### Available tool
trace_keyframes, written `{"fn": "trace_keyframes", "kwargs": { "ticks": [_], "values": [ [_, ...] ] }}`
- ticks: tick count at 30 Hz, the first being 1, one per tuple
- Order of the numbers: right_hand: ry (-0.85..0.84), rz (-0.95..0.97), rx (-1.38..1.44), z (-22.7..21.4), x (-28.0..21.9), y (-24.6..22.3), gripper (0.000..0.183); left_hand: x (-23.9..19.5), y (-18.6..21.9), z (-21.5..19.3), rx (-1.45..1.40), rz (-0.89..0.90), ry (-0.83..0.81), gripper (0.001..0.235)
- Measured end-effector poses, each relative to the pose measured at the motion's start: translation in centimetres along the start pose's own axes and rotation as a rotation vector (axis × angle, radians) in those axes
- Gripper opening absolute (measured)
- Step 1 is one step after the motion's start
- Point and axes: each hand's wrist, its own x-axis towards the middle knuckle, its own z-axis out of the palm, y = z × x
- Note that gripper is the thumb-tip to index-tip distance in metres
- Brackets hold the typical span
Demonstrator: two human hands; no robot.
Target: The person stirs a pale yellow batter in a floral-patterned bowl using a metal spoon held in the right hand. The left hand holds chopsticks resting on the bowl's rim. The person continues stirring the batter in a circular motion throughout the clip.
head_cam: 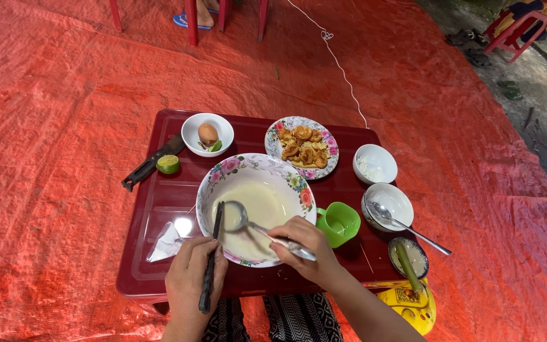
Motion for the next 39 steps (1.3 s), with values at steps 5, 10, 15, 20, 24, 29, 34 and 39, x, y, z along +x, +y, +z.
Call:
{"fn": "trace_keyframes", "kwargs": {
  "ticks": [5,10,15,20,24,29,34,39],
  "values": [
    [0.044,0.0,-0.117,-0.6,1.6,1.1,0.015,0.0,0.2,-0.1,-0.012,-0.049,-0.012,0.008],
    [0.069,0.03,-0.269,-3.2,0.9,0.4,0.012,0.3,0.2,-0.3,-0.021,-0.025,-0.005,0.009],
    [0.084,0.061,-0.205,-5.9,0.7,-5.0,0.006,0.7,0.4,-0.6,0.005,0.09,0.038,0.008],
    [-0.004,0.125,0.002,-4.1,-0.4,-4.4,0.01,0.7,0.0,0.0,0.016,0.115,0.108,0.006],
    [0.013,0.065,0.088,-1.1,-0.9,-0.3,0.015,0.7,-0.5,0.5,0.007,0.174,0.177,0.003],
    [0.045,0.069,-0.017,-2.6,0.5,0.7,0.015,0.6,-0.7,0.4,-0.011,0.155,0.144,0.005],
    [-0.017,0.139,-0.185,-5.8,-1.0,-1.2,0.012,0.5,-0.9,0.4,-0.043,0.122,0.125,0.007],
    [-0.035,0.136,0.028,-4.3,-3.5,-0.8,0.014,0.6,-1.1,0.6,-0.063,0.115,0.125,0.007]
  ]
}}
